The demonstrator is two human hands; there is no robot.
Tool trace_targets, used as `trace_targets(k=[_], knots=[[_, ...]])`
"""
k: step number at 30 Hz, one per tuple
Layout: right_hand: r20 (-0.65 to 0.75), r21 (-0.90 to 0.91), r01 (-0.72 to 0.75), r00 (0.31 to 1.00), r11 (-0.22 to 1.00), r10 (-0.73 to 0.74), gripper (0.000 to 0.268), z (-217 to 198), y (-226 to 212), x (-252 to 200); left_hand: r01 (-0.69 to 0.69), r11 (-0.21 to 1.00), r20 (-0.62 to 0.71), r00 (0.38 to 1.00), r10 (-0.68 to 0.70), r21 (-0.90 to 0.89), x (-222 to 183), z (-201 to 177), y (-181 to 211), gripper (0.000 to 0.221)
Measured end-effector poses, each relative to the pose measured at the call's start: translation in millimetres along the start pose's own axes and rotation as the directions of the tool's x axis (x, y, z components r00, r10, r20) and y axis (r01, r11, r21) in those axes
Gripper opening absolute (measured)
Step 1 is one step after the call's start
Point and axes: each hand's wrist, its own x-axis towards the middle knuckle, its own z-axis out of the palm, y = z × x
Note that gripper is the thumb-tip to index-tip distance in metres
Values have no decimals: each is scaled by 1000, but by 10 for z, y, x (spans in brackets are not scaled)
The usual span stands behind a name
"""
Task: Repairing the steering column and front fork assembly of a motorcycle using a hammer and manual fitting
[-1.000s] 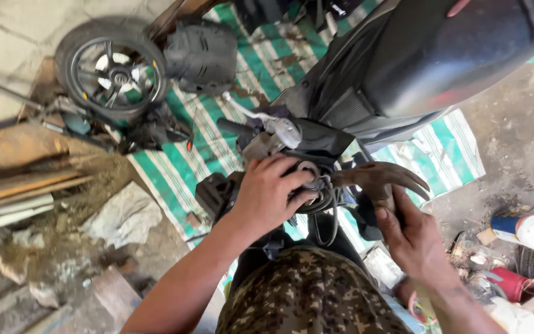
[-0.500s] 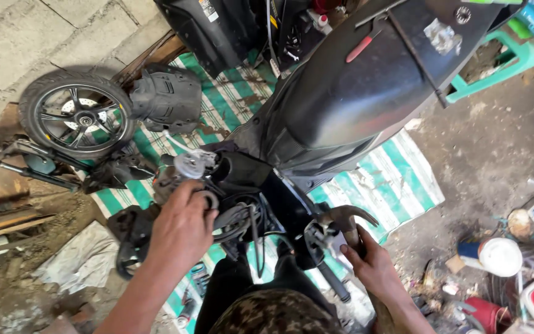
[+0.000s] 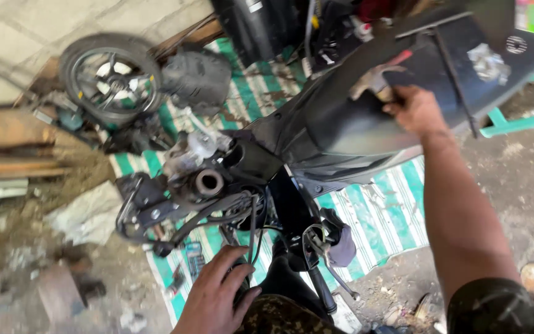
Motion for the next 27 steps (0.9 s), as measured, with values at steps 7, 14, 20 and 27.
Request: trace_targets(k=[7, 14, 20, 27], knots=[[-50, -614, 239, 940, 753, -339, 49, 5, 637, 474, 140, 990, 17, 990, -140, 23, -489, 137, -140, 31], [-339, -562, 199, 830, 803, -443, 67, -42, -669, -328, 193, 980, 22, 981, -192, -50, -820, -52, -245, 32], [-253, -29, 163, 953, 986, -165, 35, 1202, -1770, -1842, 209, 969, -4, 977, -211, -133, -1232, -421, -466, 32], [37, 5, 280, 959, 960, -280, 35, 1899, -3445, -3140, 186, 983, 43, 982, -186, 15, -1697, -446, -1218, 43]])
